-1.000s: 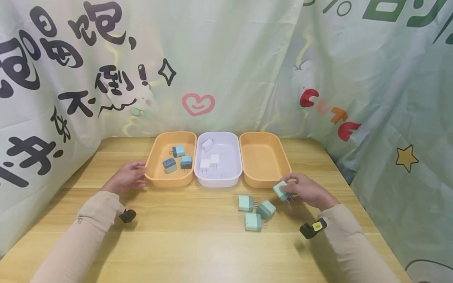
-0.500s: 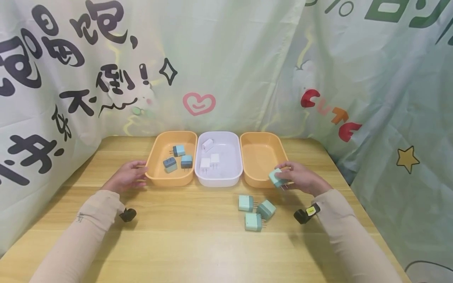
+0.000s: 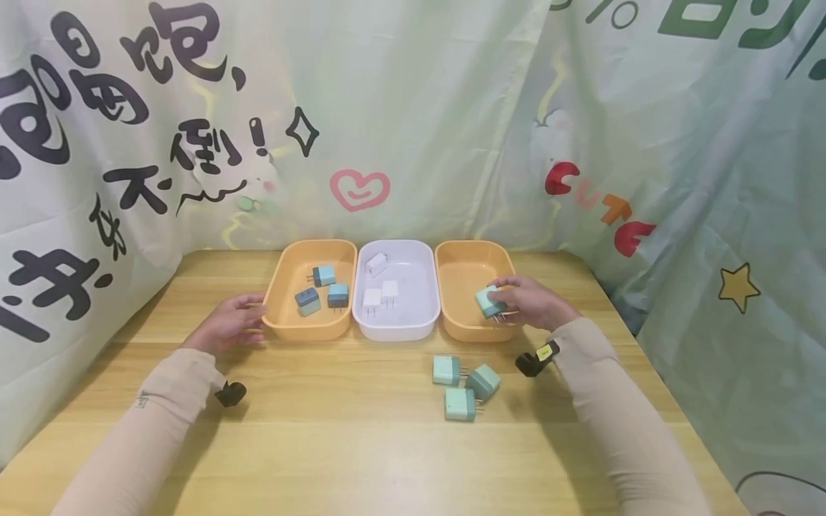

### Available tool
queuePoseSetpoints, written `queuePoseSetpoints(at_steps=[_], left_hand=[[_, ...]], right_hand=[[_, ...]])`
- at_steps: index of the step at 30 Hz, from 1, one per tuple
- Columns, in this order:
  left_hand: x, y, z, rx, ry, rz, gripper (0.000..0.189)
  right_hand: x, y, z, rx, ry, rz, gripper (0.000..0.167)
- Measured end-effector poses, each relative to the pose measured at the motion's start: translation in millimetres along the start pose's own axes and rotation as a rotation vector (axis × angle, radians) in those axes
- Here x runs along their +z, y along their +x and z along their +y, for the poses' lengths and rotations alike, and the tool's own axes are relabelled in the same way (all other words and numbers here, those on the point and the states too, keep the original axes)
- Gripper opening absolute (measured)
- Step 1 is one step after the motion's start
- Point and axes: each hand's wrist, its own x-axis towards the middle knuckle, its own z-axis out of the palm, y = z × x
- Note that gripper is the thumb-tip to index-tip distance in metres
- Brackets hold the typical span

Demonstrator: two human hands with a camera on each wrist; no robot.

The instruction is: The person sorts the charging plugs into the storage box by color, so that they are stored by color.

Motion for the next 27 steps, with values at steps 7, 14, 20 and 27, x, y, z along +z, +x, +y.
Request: queuePoseSetpoints(at_steps=[7,14,20,27], left_hand=[[-0.4,0.2,-1.3,0.009,-0.004,0.013,0.054],[0.4,-0.8,-1.7,0.009,-0.004,0.009,0.056],[1.2,-1.2,-1.1,0.003,-0.003,0.017,0.054],[-0.1,-1.0,-2.0,0.001,-0.014,0.012,0.055]], right_hand=[[-4,21.1,-1,0.000,0.090,-0.006,0.040],[-9,43.3,7,0.023,0.174,-0.009,0.028],[-11,61.1,9,0.054,0.184,-0.021,0.021],[-10,77.2,8,0.105,0.212,-0.001,0.016]])
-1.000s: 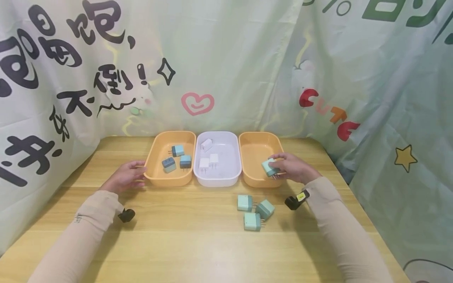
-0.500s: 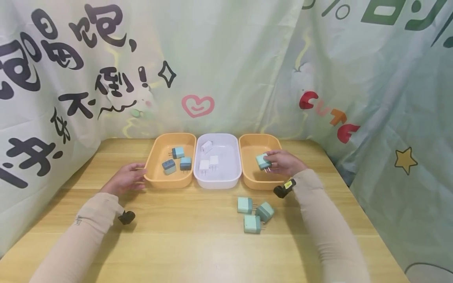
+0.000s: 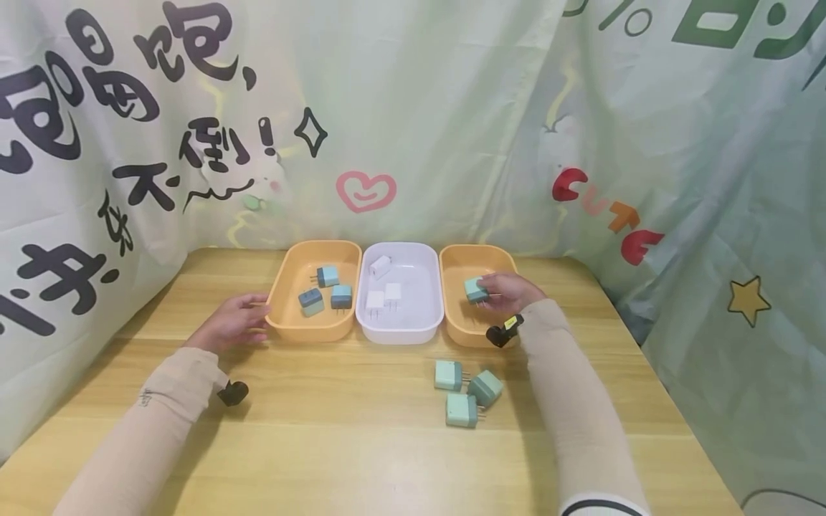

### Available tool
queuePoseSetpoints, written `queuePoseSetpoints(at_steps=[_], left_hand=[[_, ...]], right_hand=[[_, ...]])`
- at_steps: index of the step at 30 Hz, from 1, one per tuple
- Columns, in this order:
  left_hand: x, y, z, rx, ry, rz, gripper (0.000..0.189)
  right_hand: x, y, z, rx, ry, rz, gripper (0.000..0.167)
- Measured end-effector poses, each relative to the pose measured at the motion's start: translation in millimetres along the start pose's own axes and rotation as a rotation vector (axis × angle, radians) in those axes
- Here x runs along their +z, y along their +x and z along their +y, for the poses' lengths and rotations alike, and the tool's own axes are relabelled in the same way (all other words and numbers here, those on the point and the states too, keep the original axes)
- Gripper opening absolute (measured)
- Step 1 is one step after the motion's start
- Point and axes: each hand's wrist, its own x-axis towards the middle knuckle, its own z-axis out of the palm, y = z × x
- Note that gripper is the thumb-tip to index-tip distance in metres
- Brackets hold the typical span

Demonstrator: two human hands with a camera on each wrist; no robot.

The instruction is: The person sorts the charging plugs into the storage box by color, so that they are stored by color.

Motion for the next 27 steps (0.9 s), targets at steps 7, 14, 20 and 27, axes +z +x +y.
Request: queuePoseSetpoints(at_steps=[7,14,20,27], left_hand=[[0.6,-0.4,-0.3,-0.002,0.011,0.001,0.054],[-0.6,0.7,-0.2,0.004,0.007,0.002,0.054],[-0.8,1.9,-1.0,0.004,-0.006,-0.004,0.054],[-1.1,2.2,-0.8,0.001,-0.008,-0.001,0.054]], right_hand=[[2,7.9,1,0.012,0.024,-0.020,0.016],[6,8.7,-1,0.012,0.121,-0.010,0.010],[7,5.9,-4,0.004,0.149,0.001,0.011],[7,-1.1,-3,-0.013,0.088,0.054,0.033]])
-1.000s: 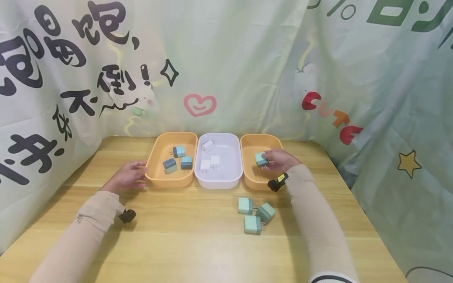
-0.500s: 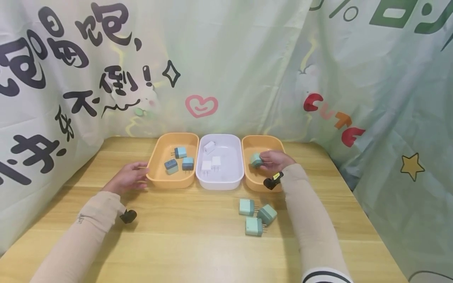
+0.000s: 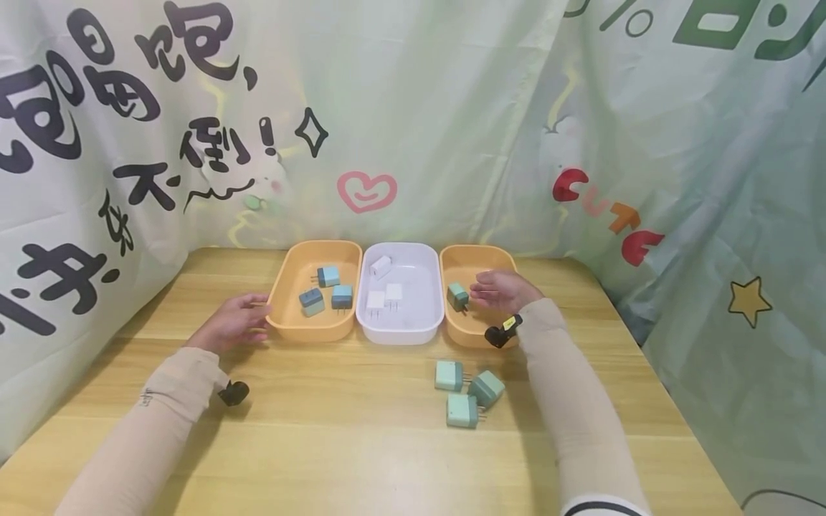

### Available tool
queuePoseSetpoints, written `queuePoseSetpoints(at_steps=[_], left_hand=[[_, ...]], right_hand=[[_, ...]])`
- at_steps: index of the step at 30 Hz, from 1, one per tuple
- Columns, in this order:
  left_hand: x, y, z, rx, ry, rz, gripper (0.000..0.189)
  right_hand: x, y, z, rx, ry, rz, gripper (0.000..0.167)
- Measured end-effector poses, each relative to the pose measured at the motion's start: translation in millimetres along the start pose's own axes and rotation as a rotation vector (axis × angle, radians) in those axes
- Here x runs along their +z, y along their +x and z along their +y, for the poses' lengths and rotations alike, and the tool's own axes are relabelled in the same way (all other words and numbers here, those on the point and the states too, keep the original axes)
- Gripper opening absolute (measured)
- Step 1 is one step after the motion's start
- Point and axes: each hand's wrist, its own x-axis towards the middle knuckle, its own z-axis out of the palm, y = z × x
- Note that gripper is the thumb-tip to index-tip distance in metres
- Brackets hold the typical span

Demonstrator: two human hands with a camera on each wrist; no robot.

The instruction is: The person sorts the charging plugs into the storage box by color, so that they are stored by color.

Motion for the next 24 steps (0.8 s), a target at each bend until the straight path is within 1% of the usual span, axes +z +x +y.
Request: queuePoseSetpoints(at_steps=[3,6,8,10,13,14,17,21,24], left_hand=[[-0.1,0.0,0.4,-0.004,0.001,0.002,0.054],[0.2,-0.2,0.7,-0.002,0.004,0.001,0.054],[0.4,-0.4,0.5,-0.004,0.001,0.004,0.054],[0.6,-0.9,0.3,-0.004,0.002,0.004,0.054],[0.3,-1.5,-0.2,-0.002,0.001,0.004,0.054],[0.1,-1.6,-0.4,-0.002,0.001,0.005,0.054],[-0.3,-2.2,0.0,0.002,0.008,0.002,0.055],[0.5,-2.6,1.9,-0.003,0.014,0.002,0.055],[1.2,-2.9,2.8,-0.004,0.016,0.001,0.055]], right_hand=[[-1,-4.9,1,-0.011,-0.023,0.012,0.042],[-3,-11.4,1,-0.016,-0.030,0.011,0.045],[-3,-16.1,1,-0.016,-0.023,0.016,0.042],[-3,-20.6,1,-0.018,-0.021,0.008,0.035],[-3,-28.0,1,-0.027,-0.038,0.002,0.023],[-3,-30.8,2,-0.032,-0.050,-0.003,0.023],[-3,-40.5,3,-0.053,-0.102,-0.021,0.032],[-6,-53.4,7,-0.090,-0.173,-0.023,0.042],[-6,-64.3,10,-0.123,-0.219,-0.021,0.038]])
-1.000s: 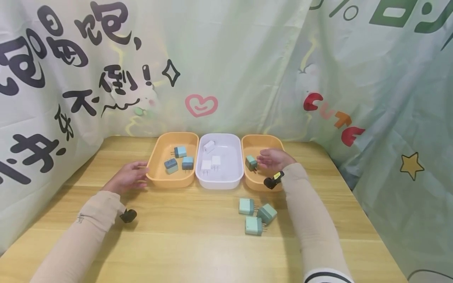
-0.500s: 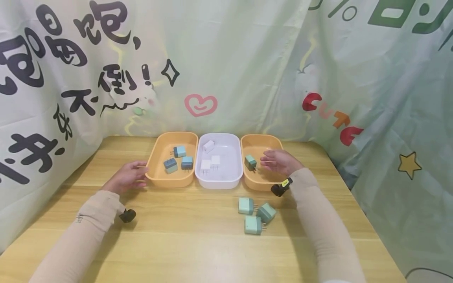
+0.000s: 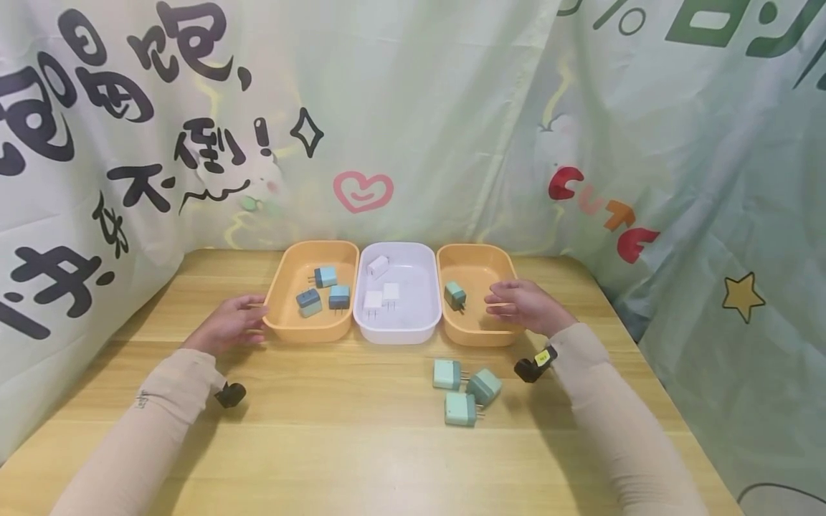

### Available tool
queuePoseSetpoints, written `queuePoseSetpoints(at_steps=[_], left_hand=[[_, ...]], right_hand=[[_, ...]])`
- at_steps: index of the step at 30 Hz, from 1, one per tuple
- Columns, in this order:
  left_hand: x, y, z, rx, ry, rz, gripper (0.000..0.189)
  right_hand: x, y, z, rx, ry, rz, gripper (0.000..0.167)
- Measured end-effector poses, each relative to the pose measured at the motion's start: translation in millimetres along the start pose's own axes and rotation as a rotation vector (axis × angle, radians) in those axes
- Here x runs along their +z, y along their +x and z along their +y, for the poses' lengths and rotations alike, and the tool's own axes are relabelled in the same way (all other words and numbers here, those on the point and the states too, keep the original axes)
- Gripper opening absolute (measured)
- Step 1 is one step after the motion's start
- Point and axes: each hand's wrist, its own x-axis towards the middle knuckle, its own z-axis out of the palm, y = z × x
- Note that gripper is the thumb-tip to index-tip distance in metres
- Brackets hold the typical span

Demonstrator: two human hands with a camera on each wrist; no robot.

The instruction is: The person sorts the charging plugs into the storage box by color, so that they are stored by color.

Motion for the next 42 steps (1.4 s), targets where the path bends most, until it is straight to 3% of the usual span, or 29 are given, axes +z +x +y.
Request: queuePoseSetpoints(at_steps=[9,19,34,42], left_hand=[[-0.9,-0.1,0.2,0.000,0.005,-0.003,0.055],[0.6,0.7,-3.3,-0.002,-0.003,-0.008,0.054],[0.8,-0.1,-0.2,-0.010,0.003,-0.002,0.054],[1.5,-0.3,1.3,-0.013,0.004,0.000,0.053]], right_hand=[[8,-29.8,5,-0.060,-0.089,0.000,0.050],[18,-56.8,17,-0.088,-0.204,-0.003,0.042],[29,-65.1,44,-0.060,-0.286,-0.070,0.050],[37,-64.7,57,-0.022,-0.313,-0.062,0.045]])
